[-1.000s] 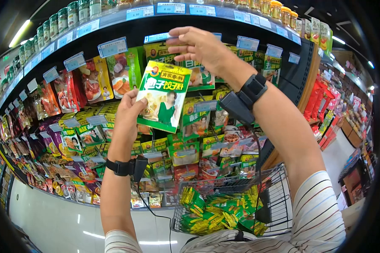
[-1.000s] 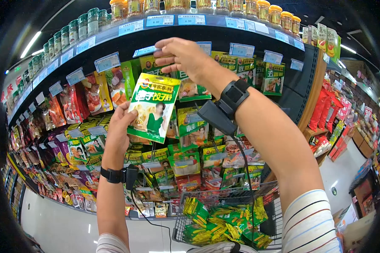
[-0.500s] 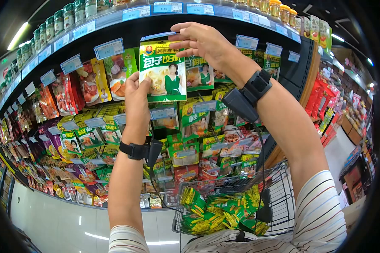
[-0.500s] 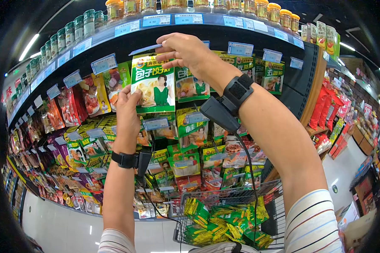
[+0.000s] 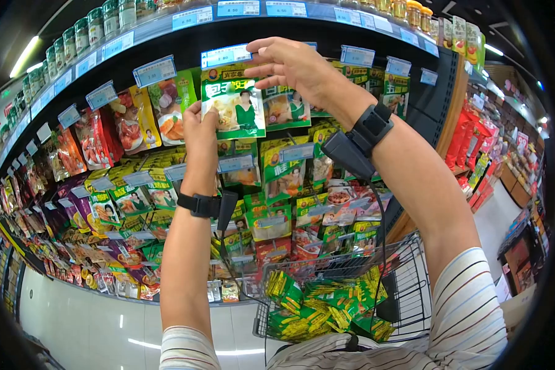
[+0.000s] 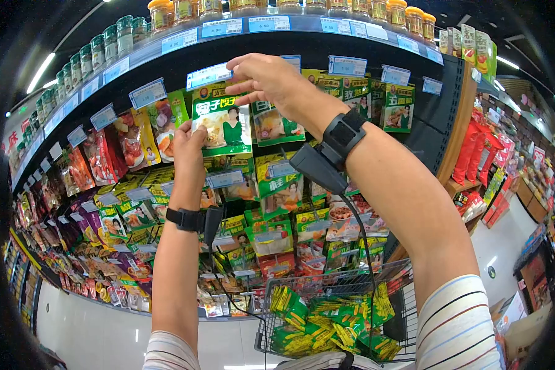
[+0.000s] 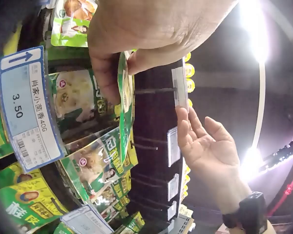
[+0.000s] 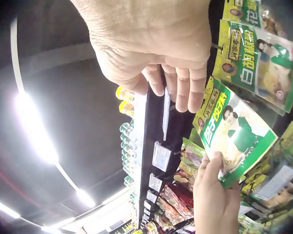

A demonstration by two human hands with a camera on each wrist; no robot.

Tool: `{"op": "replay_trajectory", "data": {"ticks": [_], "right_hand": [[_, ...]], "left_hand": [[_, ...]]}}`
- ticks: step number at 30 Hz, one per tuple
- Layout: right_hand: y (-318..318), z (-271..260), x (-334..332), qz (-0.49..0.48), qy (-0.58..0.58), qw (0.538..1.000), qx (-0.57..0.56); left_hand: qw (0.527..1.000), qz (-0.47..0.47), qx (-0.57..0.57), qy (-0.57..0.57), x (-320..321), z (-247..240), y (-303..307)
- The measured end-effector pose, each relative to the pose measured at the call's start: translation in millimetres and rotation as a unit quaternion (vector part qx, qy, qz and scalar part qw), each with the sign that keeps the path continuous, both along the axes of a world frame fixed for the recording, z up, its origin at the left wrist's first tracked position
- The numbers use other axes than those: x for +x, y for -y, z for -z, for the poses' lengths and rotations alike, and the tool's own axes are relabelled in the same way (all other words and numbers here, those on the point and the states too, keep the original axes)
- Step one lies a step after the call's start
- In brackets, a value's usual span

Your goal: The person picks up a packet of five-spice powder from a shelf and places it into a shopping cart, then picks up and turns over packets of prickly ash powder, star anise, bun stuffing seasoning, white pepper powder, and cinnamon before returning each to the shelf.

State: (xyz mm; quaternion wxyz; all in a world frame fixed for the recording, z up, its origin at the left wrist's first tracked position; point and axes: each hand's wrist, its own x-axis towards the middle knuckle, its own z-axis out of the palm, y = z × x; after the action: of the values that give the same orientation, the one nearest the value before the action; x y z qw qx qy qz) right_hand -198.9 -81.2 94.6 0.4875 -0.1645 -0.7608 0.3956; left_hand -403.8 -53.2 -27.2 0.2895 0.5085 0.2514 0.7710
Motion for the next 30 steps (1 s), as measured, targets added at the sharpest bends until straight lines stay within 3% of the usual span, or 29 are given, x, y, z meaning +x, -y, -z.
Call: {"op": "replay_trajectory", "data": {"ticks": [4, 7, 13, 17, 20, 22, 24, 26, 28, 30], "right_hand": [[-0.9, 11.4, 1.4, -0.014, 0.003, 0.999, -0.031], [-0.5, 24.1, 5.8, -0.032, 0.009, 0.998, -0.060], [23.9, 58.6, 24.7, -0.056, 0.001, 0.992, -0.111], [50.9, 91.4, 41.3, -0.060, 0.011, 0.983, -0.171], [71.3, 119.2, 58.1, -0.056, 0.019, 0.975, -0.212], [82.9, 142.4, 69.6, -0.049, 0.020, 0.967, -0.250], [89.6, 169.5, 85.6, -0.061, 0.021, 0.964, -0.256], [103.4, 192.8, 102.3, -0.051, 0.027, 0.958, -0.281], [117.6, 221.4, 123.6, -0.039, 0.029, 0.954, -0.297], [134.2, 253.2, 144.2, -0.041, -0.019, 0.946, -0.320]], "left_hand": [[0.991, -0.112, -0.034, -0.061, -4.5, 2.9, -36.1], [0.959, -0.239, -0.042, -0.144, -9.3, 8.5, -63.6], [0.938, -0.270, -0.080, -0.203, 1.1, 4.1, -45.6], [0.949, -0.214, -0.039, -0.228, -7.1, 17.2, -43.2], [0.959, -0.183, 0.077, -0.201, -15.5, 35.4, -46.7], [0.898, -0.313, 0.090, -0.296, -18.1, 35.6, -22.1], [0.910, -0.277, 0.075, -0.300, -17.6, 38.7, 12.2], [0.947, -0.169, 0.035, -0.270, 3.8, 41.0, 75.8], [0.970, -0.081, 0.013, -0.229, 20.4, 70.2, 116.0], [0.962, -0.038, -0.089, -0.256, 28.8, 111.9, 147.7]]}}
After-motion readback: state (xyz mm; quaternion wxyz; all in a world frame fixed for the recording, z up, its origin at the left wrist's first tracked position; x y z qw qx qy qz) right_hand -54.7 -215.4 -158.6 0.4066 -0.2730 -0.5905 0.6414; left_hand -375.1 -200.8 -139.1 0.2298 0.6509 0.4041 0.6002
